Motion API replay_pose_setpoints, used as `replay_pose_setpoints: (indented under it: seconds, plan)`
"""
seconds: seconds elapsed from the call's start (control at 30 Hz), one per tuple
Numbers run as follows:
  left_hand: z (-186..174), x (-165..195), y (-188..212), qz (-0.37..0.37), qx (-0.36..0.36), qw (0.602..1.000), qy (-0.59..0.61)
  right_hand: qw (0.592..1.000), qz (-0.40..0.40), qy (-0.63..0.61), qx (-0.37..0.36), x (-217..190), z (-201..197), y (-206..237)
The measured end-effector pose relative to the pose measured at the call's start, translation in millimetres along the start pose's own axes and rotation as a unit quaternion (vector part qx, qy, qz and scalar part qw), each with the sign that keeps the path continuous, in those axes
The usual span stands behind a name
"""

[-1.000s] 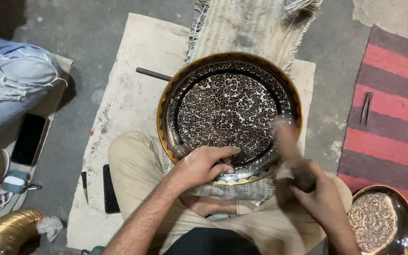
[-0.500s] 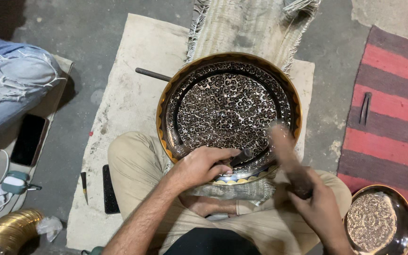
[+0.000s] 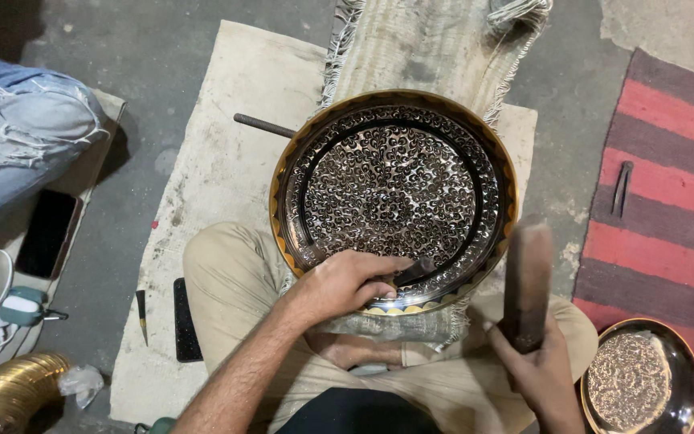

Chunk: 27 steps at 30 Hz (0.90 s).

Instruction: The person sits cross-legged on the floor and uses a hammer and chisel to create a textured pattern on a round metal plate. They repeatedly strike the chisel with the hammer, working across the surface of the plate.

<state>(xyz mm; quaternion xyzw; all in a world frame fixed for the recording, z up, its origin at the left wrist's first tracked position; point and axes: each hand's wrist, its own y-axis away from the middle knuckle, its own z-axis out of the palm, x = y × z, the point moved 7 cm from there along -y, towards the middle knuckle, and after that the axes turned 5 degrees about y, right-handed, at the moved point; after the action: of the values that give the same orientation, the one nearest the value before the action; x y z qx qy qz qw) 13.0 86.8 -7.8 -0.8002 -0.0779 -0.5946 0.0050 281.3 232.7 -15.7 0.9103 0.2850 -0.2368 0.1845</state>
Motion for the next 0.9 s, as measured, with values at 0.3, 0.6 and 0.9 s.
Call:
replay_pose_setpoints:
  seconds: [0.3, 0.6, 0.9]
  plan:
    - [4, -6, -2, -0.059, -0.033, 0.998, -0.004, 0.997, 0.061, 0.054, 0.004, 6, 7, 9]
    - [4, -4, 0, -0.005, -0.034, 0.999, -0.011, 0.985, 0.17, -0.016, -0.033, 39, 19, 19]
    - [2, -6, 1, 0.014, -0.023, 1.0, -0.002, 0.999, 0.024, 0.044, 0.003, 22, 9, 19]
